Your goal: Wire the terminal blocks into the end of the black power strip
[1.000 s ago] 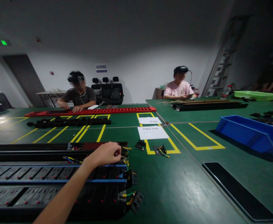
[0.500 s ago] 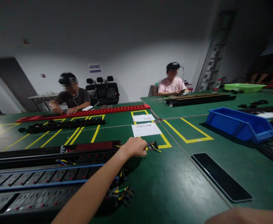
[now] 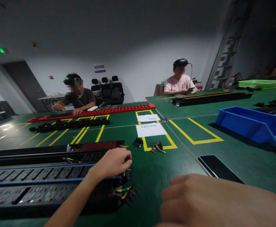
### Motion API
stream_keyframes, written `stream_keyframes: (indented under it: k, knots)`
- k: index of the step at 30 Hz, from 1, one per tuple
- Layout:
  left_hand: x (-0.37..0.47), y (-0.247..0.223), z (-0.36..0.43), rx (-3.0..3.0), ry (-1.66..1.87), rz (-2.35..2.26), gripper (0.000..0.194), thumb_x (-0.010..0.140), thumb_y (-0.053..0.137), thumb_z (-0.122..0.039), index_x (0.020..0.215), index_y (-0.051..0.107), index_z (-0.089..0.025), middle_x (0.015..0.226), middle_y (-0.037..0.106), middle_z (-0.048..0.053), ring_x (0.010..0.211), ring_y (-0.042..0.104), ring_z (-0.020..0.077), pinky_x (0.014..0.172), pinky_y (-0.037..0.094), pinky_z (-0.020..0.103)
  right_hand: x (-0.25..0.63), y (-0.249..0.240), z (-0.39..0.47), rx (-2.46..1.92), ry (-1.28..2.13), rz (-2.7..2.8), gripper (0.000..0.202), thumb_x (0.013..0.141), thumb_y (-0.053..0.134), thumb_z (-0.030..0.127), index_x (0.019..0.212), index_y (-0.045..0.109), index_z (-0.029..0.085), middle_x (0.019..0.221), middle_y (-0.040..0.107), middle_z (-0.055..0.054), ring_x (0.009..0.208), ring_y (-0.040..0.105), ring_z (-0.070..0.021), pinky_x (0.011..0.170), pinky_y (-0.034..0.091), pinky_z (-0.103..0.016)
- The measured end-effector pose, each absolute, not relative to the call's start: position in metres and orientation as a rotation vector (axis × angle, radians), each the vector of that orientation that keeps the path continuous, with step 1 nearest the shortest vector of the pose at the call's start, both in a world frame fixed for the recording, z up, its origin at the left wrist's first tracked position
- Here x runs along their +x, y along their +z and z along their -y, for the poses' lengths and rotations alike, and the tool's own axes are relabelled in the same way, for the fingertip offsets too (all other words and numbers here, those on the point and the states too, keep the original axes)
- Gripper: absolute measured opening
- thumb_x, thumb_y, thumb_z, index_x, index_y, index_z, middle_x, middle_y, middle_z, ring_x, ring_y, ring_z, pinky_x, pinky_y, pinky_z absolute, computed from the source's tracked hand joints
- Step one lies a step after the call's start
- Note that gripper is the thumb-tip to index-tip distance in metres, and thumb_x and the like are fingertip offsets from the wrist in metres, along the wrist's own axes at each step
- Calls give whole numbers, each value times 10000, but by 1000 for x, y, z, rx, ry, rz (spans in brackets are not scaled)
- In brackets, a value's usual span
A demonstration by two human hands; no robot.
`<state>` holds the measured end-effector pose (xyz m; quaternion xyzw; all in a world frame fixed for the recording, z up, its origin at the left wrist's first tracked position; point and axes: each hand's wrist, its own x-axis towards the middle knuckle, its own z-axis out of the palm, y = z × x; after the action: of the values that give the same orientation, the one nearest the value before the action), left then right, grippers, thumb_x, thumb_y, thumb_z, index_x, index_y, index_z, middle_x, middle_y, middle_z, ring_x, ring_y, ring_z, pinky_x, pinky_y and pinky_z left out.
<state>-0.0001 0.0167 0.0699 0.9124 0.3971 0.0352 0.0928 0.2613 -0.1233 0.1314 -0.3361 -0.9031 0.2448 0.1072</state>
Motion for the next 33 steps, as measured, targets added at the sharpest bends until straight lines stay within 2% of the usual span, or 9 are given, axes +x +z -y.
stream_keyframes:
  k: [3,7,10,16,20,22,25,29,33]
  knots:
    - [-22,60,-2,2646,218,-1270,128,903,558,-259,920,673,-205,985,679,54,973,614,233,849,454,345,234,148,91,-1053,500,2749,236,892,586,175,872,776,314,783,757,-13,659,663,-196,592,409,-331]
    - [-32,48,3,2599,187,-1303,146,884,597,-263,975,700,-214,1017,668,64,997,609,244,860,442,344,209,122,39,-1108,334,2916,388,822,524,48,1019,796,243,910,789,-52,762,699,-214,674,417,-318]
    - [-30,41,0,2577,131,-1312,147,882,590,-251,948,713,-207,981,666,73,921,613,236,773,430,318,198,87,20,-1090,367,2853,412,871,485,80,1175,733,208,972,788,-93,783,710,-217,660,410,-301]
    - [-22,39,-10,2545,100,-1262,171,864,625,-296,876,776,-218,912,708,68,864,640,234,715,416,310,197,51,24,-1033,436,2718,368,851,476,56,1098,710,197,1014,771,-87,903,700,-211,737,417,-292]
    - [-23,39,-14,2553,118,-1251,172,843,643,-311,862,791,-224,849,726,56,821,648,227,689,412,307,208,40,27,-1175,403,2554,195,897,512,132,937,689,203,862,732,-46,778,643,-180,676,369,-285]
    - [-25,39,-15,2555,128,-1258,177,842,637,-317,858,788,-224,854,728,54,817,648,223,677,402,302,217,33,27,-1260,345,2506,141,875,541,125,888,658,202,826,704,-37,755,616,-175,661,347,-285]
    - [-30,37,-17,2584,109,-1263,178,857,631,-326,866,779,-226,880,723,54,839,642,221,686,399,299,238,24,27,-1399,272,2439,236,814,505,39,916,642,202,853,698,-46,775,626,-183,646,340,-282]
    - [-37,36,-18,2655,98,-1214,176,880,611,-318,873,756,-217,897,694,52,854,623,215,716,404,307,265,25,29,-1529,210,2388,331,882,515,68,1129,696,194,1043,746,-108,944,692,-239,769,436,-321]
    - [-44,35,-17,2683,144,-1135,211,913,551,-314,892,731,-206,907,676,54,834,608,199,732,411,316,280,32,31,-1676,138,2380,278,896,525,72,1010,752,185,1024,744,-134,927,702,-264,770,464,-347]
